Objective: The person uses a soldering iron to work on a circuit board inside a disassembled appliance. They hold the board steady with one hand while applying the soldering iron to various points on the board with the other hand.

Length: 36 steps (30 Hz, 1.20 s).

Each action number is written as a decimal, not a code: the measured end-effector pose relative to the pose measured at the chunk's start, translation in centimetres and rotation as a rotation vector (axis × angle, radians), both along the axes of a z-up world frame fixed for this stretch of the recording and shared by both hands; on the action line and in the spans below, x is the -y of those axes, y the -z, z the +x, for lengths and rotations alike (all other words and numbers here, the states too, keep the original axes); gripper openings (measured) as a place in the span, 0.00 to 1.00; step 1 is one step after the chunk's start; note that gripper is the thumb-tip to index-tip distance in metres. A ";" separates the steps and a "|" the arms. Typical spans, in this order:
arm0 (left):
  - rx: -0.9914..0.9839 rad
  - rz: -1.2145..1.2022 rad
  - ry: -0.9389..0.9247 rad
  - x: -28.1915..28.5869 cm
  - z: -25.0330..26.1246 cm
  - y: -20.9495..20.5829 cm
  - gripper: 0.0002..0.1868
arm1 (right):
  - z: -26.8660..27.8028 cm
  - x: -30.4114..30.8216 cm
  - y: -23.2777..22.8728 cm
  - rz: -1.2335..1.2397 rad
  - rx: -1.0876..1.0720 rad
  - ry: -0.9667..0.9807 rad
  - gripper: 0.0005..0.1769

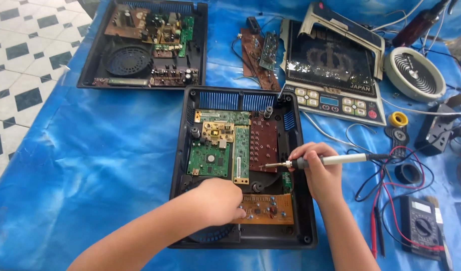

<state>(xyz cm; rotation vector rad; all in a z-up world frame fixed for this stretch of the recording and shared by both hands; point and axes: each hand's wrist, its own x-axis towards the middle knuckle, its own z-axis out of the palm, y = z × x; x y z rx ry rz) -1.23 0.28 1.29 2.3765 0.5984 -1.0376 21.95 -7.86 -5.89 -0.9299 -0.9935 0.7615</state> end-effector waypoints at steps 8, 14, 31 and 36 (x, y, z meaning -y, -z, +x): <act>0.271 -0.026 -0.102 -1.0 -2.4 -1.7 0.32 | 0.3 0.2 1.0 0.006 -0.012 0.069 0.17; 0.436 0.024 -0.241 -2.8 -3.6 -3.7 0.33 | 0.3 1.1 0.8 -0.013 -0.030 0.095 0.17; 0.781 0.120 -0.141 -2.5 -6.3 2.5 0.10 | 0.7 1.2 1.6 -0.046 -0.058 0.121 0.16; 0.832 0.121 -0.112 -2.8 -6.5 2.8 0.10 | 1.1 1.0 2.0 -0.057 -0.070 0.135 0.13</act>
